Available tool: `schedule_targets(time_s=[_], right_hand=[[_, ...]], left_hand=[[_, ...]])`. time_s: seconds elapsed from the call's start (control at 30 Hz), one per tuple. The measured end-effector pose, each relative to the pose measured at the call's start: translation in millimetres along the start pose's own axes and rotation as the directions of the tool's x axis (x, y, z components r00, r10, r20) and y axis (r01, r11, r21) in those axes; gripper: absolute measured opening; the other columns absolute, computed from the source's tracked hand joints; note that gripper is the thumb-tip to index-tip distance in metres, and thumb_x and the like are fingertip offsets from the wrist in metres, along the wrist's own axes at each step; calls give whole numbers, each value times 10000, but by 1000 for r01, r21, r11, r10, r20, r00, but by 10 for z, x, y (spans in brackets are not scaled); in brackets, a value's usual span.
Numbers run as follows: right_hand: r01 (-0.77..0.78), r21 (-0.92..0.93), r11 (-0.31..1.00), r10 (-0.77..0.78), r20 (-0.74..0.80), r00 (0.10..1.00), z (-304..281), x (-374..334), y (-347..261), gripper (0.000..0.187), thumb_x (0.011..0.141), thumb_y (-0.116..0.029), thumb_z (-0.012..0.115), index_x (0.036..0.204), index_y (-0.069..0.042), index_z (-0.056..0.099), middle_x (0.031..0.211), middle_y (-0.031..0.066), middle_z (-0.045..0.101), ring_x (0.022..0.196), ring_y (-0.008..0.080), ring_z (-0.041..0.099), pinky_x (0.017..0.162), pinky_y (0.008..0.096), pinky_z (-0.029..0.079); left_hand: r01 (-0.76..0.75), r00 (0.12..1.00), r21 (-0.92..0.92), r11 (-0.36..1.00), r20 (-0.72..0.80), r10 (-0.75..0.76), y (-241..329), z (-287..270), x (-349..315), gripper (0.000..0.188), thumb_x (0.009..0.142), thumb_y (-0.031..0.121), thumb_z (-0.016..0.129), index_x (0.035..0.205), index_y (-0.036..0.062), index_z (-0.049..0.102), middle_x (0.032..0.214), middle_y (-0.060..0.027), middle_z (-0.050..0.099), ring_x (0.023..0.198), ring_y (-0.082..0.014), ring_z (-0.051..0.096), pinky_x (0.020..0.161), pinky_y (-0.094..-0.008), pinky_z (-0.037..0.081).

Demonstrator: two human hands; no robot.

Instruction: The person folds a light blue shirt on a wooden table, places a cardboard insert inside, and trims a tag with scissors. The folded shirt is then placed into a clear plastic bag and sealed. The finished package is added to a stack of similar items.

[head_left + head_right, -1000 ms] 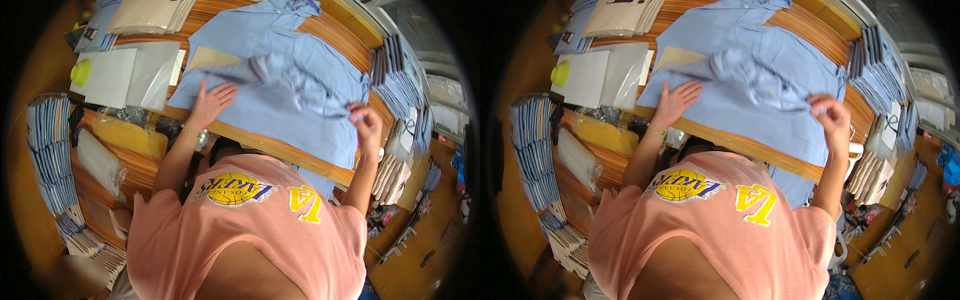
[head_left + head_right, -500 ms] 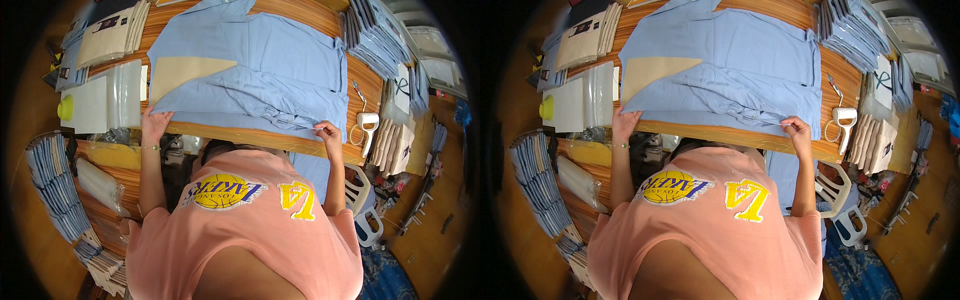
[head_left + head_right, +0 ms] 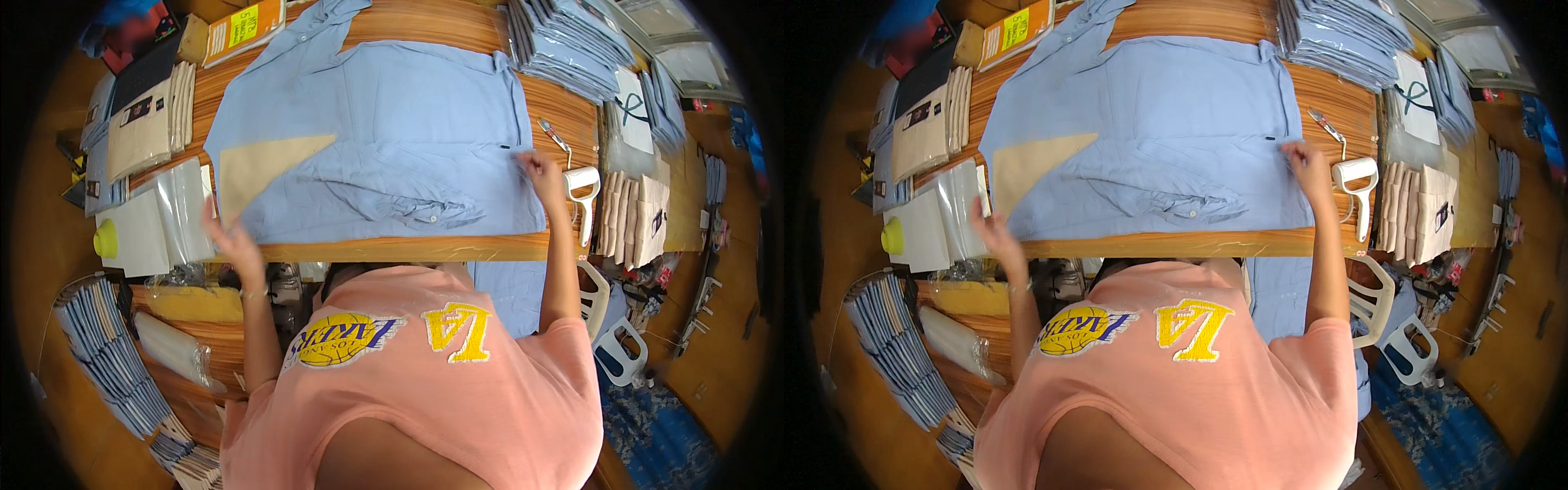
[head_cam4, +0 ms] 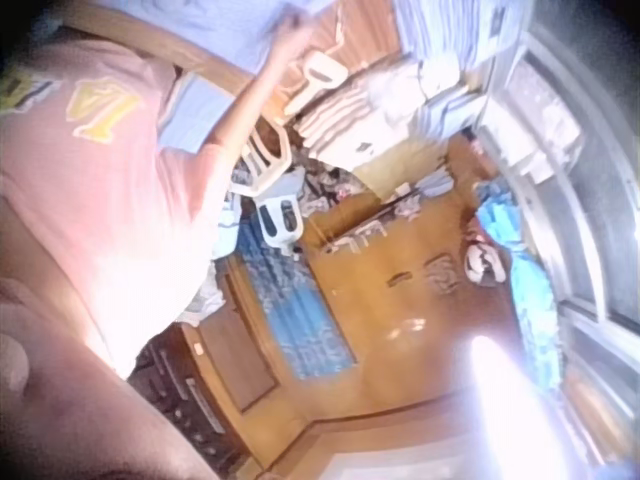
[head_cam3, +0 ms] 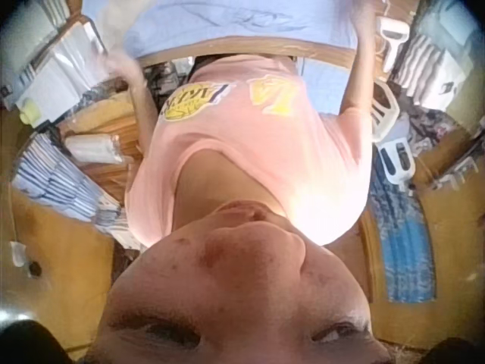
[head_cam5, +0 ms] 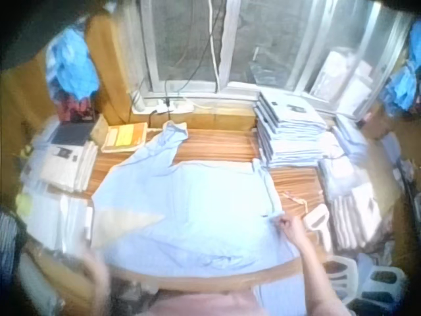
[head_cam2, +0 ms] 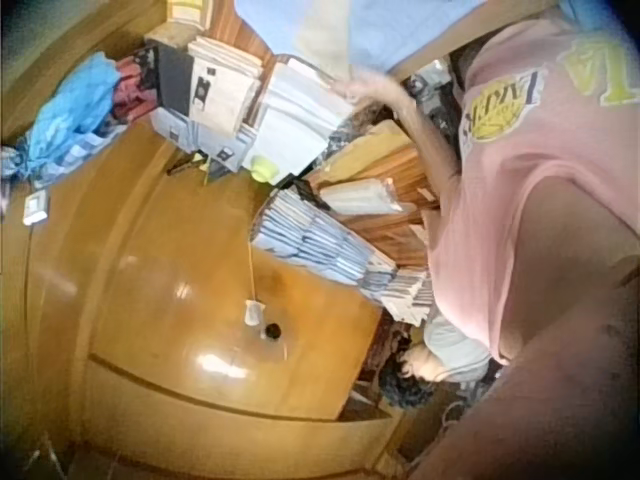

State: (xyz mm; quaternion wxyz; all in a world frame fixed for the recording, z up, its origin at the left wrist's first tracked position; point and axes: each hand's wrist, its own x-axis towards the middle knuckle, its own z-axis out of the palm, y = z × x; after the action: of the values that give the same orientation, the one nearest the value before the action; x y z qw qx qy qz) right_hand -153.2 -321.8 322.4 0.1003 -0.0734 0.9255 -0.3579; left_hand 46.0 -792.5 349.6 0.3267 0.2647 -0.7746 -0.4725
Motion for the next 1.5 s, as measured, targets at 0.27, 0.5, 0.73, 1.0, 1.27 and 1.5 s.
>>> schedule_targets(time_s=[0.27,0.5,0.73,1.0,1.27,1.5], right_hand=[[176,-400,899,-247,-133,960,326,596,376,466,912,-271,509,1306,-31,449,1402,177,373,1308,323,335,1069,427,261],[302,-398,866,-408,-215,887,193,1005,-176,478,820,-53,541,1290,-61,453,1291,187,459,1193,359,422,986,460,354],[250,-904,346,-389,104,915,456,1967,-441,297,827,-91,518,1115,-120,586,1065,79,594,1040,218,549,840,423,447],[84,-728,681,-267,-139,954,-314,1457,-646,236,850,-123,469,1034,-106,615,962,143,634,829,342,644,690,465,505],[-35,189,981,62,-138,988,-955,-104,109,235,848,34,502,1022,-8,653,701,14,583,513,61,500,457,204,401],[-318,609,727,349,72,934,-306,-866,534,343,767,132,430,1005,3,640,1158,110,621,849,147,643,677,226,515]], left_hand=[[-644,634,353,678,743,215,-467,1092,185,474,865,300,569,1310,166,474,1446,-95,323,1357,-337,218,1066,-595,129],[-484,793,323,813,554,253,-364,1304,851,381,880,272,565,1224,111,550,1361,-150,413,1263,-334,355,1041,-518,237],[-393,905,620,680,394,163,-872,1899,2379,498,841,393,609,1197,48,569,1226,-196,543,1169,-329,468,950,-543,323],[-164,923,80,983,364,124,-540,1306,2559,401,858,308,631,1091,-18,614,1000,-109,658,916,-191,598,837,-307,425],[-168,912,156,973,399,94,-18,-179,1106,290,818,157,685,1028,-31,614,1040,-77,600,980,-166,543,873,-288,411],[-413,895,441,797,357,266,-123,-60,-22,491,669,187,758,1120,100,585,1179,-120,524,1090,-296,454,953,-421,337]])
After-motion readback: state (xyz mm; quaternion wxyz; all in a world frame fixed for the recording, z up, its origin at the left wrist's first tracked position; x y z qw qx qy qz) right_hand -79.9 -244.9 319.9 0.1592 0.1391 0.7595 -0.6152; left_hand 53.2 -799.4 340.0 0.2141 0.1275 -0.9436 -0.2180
